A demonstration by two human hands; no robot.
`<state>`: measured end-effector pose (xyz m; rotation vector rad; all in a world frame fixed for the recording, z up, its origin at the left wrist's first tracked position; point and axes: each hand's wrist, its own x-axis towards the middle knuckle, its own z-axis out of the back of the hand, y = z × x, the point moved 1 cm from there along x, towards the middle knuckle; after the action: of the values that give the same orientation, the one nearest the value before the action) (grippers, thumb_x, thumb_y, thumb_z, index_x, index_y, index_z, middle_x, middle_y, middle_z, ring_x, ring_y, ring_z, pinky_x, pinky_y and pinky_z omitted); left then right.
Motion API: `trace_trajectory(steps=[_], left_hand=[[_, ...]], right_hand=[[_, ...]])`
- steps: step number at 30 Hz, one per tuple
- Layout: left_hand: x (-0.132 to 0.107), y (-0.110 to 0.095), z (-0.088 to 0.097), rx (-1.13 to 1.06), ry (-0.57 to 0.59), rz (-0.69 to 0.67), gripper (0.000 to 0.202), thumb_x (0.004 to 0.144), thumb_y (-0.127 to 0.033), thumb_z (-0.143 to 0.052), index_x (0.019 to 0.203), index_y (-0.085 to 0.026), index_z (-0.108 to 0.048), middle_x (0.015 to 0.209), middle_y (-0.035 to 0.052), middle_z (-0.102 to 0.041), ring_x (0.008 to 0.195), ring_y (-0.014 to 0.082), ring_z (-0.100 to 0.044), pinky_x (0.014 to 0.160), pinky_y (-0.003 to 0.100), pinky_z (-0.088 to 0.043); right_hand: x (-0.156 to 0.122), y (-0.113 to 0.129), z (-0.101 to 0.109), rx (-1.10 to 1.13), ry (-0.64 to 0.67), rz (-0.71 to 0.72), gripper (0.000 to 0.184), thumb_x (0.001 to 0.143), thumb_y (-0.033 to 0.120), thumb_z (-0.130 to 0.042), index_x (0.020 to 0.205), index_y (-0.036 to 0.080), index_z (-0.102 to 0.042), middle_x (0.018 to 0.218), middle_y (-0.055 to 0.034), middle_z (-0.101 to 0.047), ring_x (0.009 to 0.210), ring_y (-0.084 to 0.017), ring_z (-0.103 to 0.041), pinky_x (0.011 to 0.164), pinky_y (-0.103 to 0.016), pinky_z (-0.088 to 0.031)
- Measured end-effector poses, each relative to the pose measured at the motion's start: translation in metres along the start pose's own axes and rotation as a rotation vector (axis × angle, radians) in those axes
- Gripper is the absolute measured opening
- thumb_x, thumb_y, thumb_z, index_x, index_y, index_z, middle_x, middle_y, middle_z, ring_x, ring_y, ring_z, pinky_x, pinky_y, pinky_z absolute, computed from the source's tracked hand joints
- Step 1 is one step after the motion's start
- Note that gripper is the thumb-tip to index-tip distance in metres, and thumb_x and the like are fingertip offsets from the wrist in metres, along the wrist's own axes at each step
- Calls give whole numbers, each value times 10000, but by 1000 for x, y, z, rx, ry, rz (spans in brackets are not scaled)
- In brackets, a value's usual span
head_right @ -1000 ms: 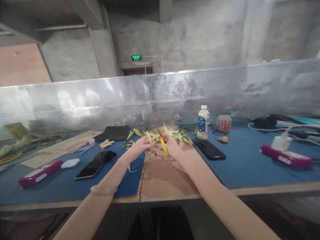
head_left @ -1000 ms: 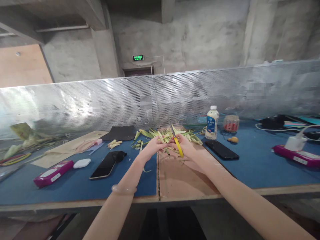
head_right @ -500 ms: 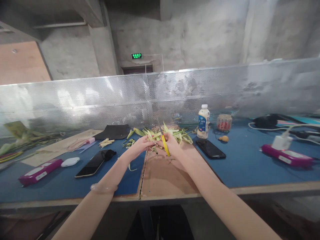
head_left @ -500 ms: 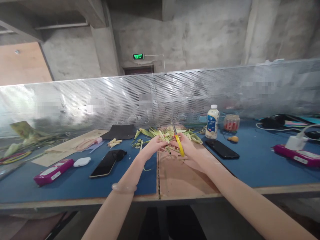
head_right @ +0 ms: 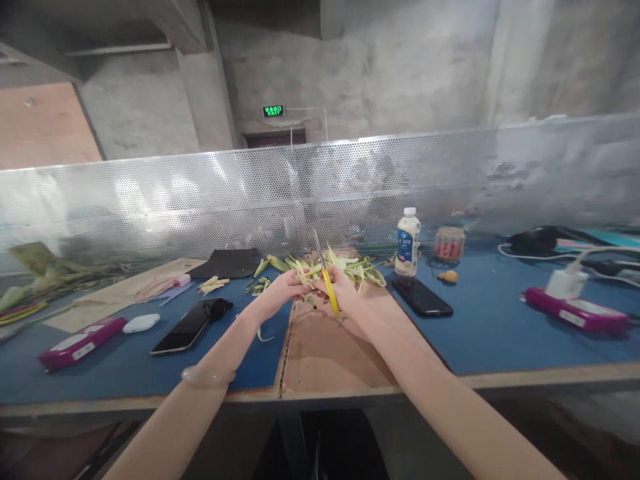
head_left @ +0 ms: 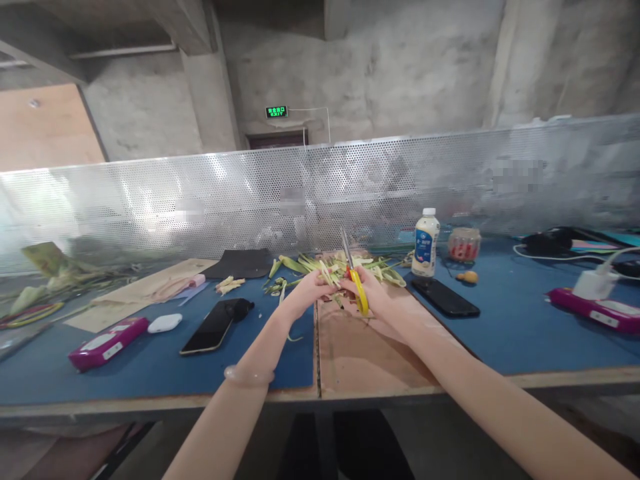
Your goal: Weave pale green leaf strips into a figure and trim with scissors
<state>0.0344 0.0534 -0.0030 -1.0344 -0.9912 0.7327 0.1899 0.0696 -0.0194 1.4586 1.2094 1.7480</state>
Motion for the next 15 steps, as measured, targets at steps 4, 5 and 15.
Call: trace_trajectory(steps=[4,5,15], left_hand=[[0,0,2,-18,-38,-8,412,660,-211,-642,1052,-167,-522,959,79,-624,742,125,-567,600,212,-399],[0,0,2,-24,-45,-9,404,661,-213,-641,1045,-164,-525,955,82,-625,732,122,-566,602,214,-402],[4,0,10,-71,-206,-16,417,668,-206,-632,1055,-139,-492,851,72,-629,668,114,-576,580,219,-427]], right_hand=[[-1,6,2,-18,2,48,316,669,358,-639,867,184,-463,724,23,-549,564,-93,-528,527,-234,-448],[-2,7,2,-27,5,59,334,652,368,-649,862,194,-457,738,20,-554,591,-101,-540,553,-240,-455],[5,8,16,-524,-120,-39,252,850,348,-448,963,133,-513,852,-28,-559,674,-112,-546,601,-278,-463]])
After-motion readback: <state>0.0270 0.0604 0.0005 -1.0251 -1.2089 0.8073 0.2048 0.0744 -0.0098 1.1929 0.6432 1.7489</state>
